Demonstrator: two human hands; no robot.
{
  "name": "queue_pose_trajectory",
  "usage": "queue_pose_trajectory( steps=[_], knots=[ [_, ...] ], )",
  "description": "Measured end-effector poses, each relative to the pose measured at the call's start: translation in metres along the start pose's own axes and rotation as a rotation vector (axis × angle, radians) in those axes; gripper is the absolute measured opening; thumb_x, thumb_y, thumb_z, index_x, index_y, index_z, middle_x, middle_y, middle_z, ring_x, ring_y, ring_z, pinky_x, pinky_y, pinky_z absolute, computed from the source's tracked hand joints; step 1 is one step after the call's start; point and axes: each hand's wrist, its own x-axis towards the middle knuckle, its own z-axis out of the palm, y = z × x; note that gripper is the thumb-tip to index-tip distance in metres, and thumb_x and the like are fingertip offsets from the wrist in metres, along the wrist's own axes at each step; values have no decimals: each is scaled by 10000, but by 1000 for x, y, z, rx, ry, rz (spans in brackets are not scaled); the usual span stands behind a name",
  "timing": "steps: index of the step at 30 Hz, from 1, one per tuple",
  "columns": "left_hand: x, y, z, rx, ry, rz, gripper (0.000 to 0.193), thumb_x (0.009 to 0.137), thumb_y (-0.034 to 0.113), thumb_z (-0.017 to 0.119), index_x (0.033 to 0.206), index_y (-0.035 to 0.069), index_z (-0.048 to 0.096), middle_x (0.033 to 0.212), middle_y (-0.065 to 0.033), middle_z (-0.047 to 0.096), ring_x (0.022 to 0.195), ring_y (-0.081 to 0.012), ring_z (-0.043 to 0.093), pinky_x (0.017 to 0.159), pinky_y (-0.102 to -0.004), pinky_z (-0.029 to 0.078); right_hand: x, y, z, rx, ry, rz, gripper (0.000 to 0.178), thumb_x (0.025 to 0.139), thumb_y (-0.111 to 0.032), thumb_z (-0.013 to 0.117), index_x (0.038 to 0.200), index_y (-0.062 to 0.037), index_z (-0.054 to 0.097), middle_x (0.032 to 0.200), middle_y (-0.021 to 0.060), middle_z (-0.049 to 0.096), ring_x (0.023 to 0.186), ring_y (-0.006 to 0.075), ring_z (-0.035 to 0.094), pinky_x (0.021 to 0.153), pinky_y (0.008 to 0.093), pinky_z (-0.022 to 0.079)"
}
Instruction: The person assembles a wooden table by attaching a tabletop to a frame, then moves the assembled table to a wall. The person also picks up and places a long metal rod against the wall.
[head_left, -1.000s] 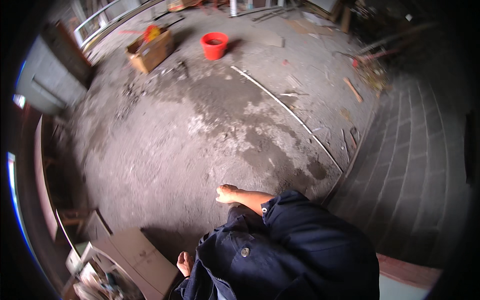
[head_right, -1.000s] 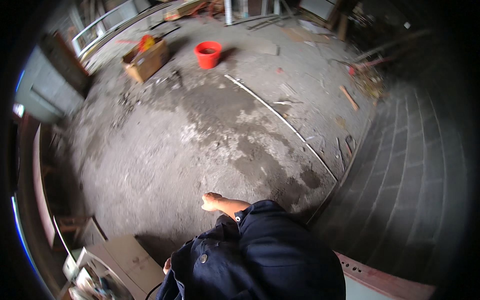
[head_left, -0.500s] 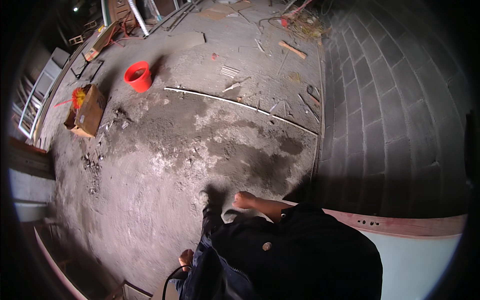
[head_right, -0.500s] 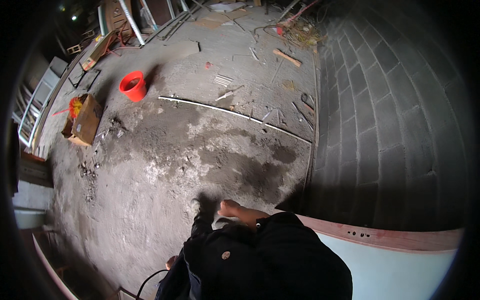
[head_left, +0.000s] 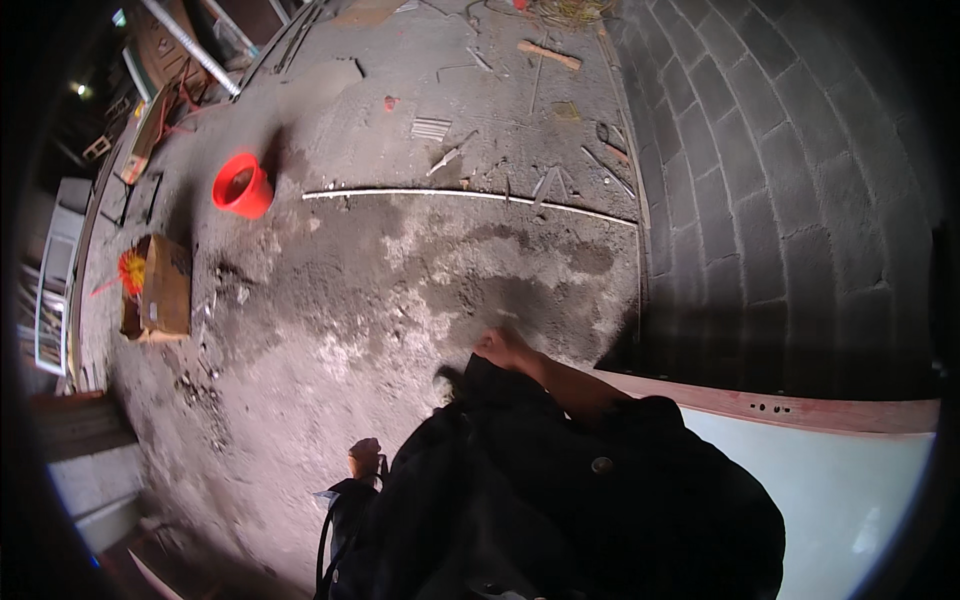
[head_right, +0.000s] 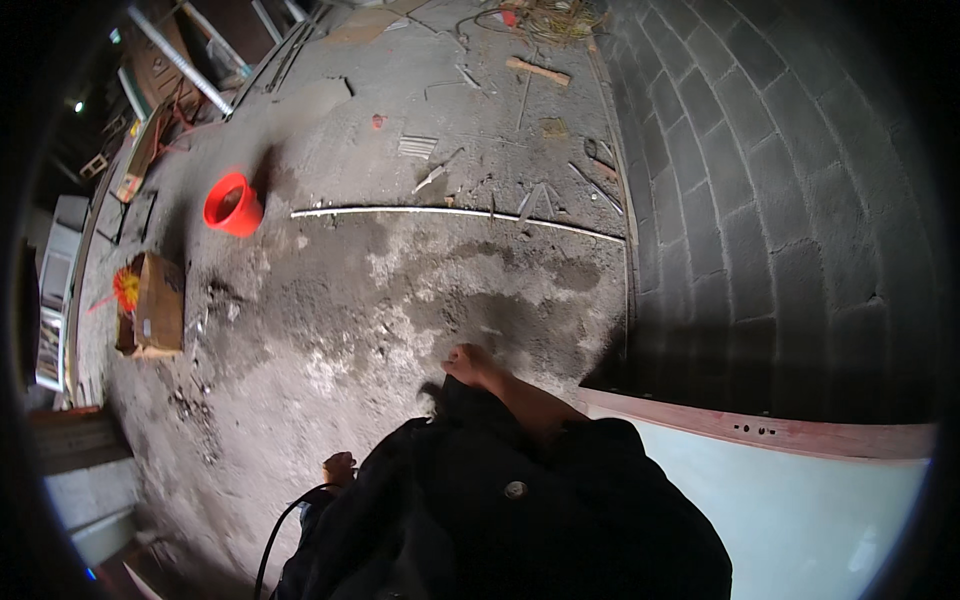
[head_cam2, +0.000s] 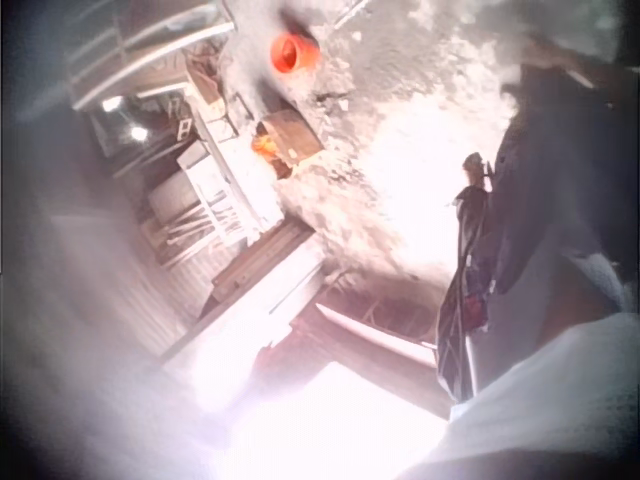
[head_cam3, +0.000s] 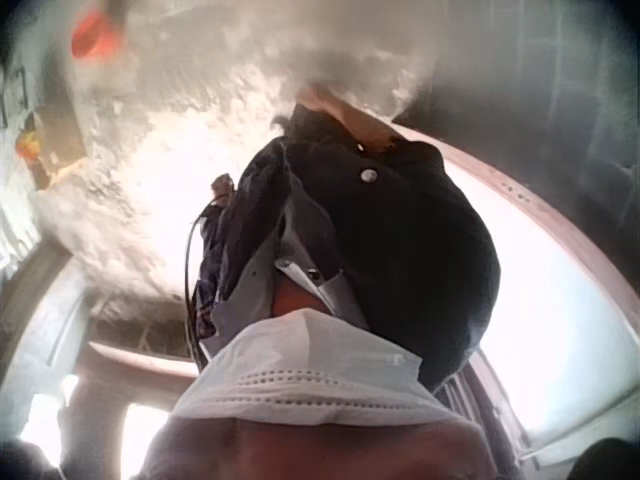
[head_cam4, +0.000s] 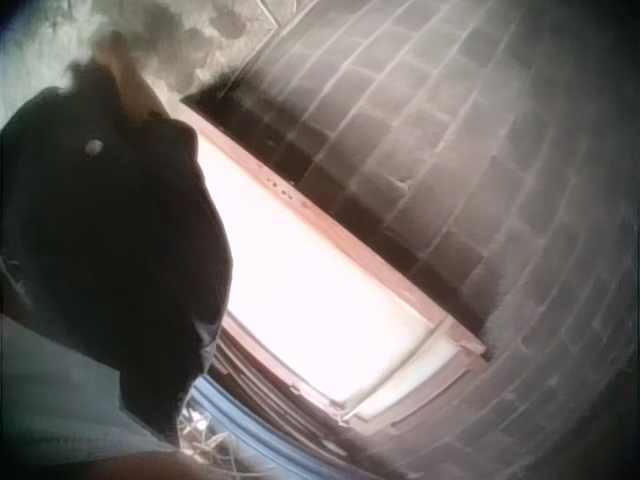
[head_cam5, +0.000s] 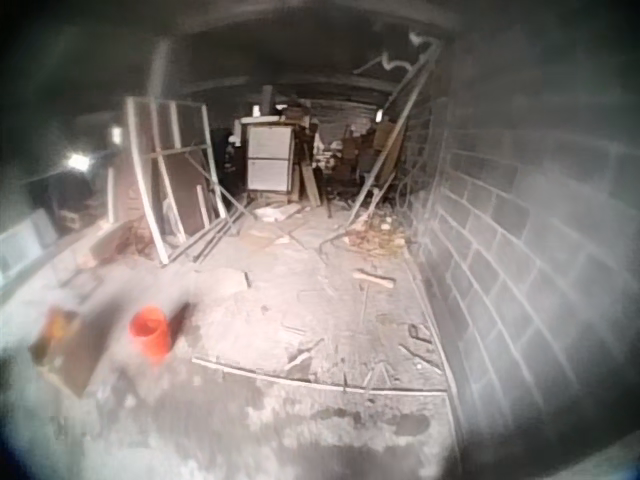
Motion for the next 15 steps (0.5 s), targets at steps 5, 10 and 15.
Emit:
queue_pose_trajectory(
  steps=[5,10,15],
  knots=[
    [89,60,-10,-339,-132,-295,113,792,111,628,759,7,603,765,-131,647,674,-242,663,557,-370,562,-15,26,-42,29,73,292,404,785,-408,683,875,-14,690,853,190,684,842,347,672,736,432,515],
    [193,109,-16,-294,-289,-66,210,857,168,555,833,-5,672,817,-131,671,706,-217,675,595,-324,561,-4,89,-86,-9,90,520,408,761,-391,667,863,3,703,885,230,686,899,379,663,812,455,517],
    [264,166,-28,-455,-256,-333,234,872,193,596,874,-26,678,760,-114,673,660,-196,676,593,-319,551,64,95,-128,38,17,543,446,778,-413,601,756,17,716,927,284,668,944,398,649,849,478,510]
  ],
)
